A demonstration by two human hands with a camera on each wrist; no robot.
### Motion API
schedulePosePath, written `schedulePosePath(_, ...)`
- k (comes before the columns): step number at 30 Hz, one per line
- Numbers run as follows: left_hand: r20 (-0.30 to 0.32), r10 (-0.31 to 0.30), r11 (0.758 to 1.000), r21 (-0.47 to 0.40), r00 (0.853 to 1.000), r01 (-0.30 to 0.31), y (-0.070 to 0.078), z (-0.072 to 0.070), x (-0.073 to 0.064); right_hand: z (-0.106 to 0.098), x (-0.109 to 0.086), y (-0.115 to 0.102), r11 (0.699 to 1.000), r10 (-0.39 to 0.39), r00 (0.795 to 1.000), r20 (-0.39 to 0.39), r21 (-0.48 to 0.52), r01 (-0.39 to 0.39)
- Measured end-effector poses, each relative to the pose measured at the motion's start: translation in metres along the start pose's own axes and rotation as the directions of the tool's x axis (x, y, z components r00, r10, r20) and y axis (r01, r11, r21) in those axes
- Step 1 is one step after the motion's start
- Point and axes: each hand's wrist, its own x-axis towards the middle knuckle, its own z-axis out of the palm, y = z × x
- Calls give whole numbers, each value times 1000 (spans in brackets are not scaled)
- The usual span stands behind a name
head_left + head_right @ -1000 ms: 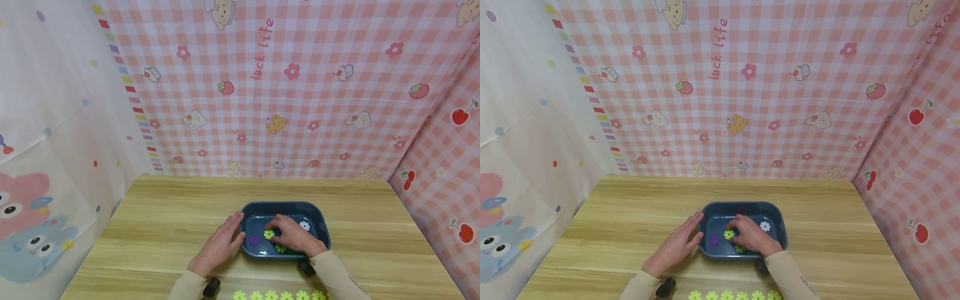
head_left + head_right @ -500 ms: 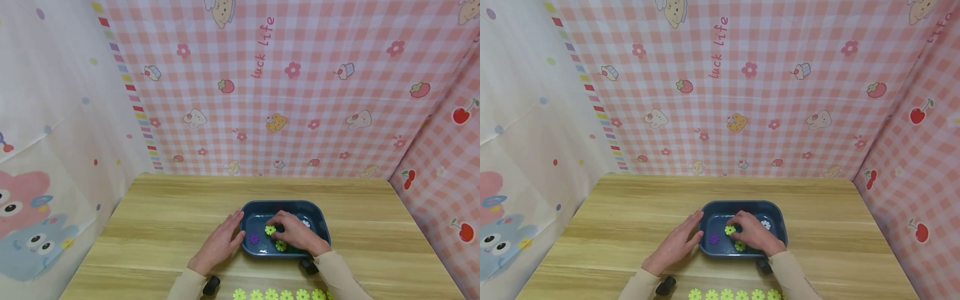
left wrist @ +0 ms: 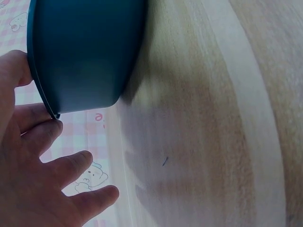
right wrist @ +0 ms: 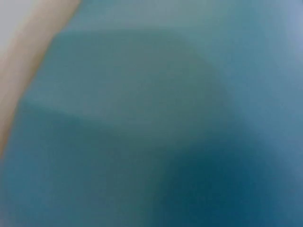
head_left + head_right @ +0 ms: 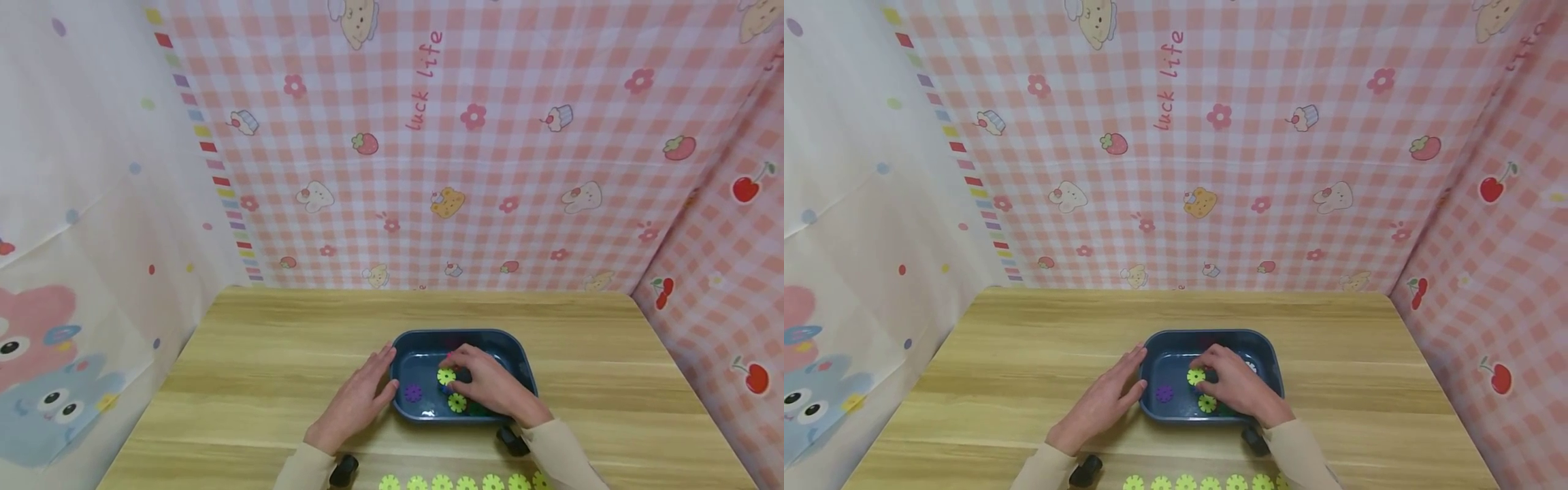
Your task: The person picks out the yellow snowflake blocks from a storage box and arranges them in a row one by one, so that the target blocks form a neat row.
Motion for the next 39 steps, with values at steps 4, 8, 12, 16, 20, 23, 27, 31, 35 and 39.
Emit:
schedulePosePath(4, -9, 6, 1000, -4, 1000, -6, 0, 0, -1, -2, -6, -3, 1000, -6, 1000, -11, -15, 5)
schedulePosePath(8, -8, 1, 1000, -8, 1000, -1, -1, 1, -1, -4, -12, -4, 999, -17, 1000, -24, -41, 16)
schedulePosePath(12, -9, 2, 1000, -8, 1000, -2, -1, 2, -1, -7, -19, -6, 998, -27, 999, -27, -48, 26)
schedulePosePath(16, -10, 6, 1000, -11, 1000, -6, -1, 2, -1, -11, -26, -7, 997, -43, 998, -41, -67, 40)
schedulePosePath(20, -6, 2, 1000, -11, 1000, -2, 0, 1, 0, -15, -32, -8, 994, -50, 997, -66, -98, 43)
schedulePosePath(23, -6, 3, 1000, -9, 1000, -3, 0, 1, 0, -18, -36, -11, 994, -40, 996, -76, -109, 31)
schedulePosePath(27, -3, 3, 1000, -10, 1000, -3, 0, 2, 0, -22, -43, -12, 991, -56, 994, -91, -125, 45)
schedulePosePath(31, -4, 11, 1000, -6, 1000, -11, -1, 2, 1, -27, -50, -11, 989, -85, 991, -104, -132, 71)
schedulePosePath(35, -6, 17, 1000, -10, 1000, -17, -1, 2, 1, -31, -57, -8, 985, -116, 985, -125, -141, 98)
schedulePosePath(39, -2, 16, 1000, -7, 1000, -16, -1, 1, 1, -34, -64, -6, 980, -147, 978, -149, -158, 123)
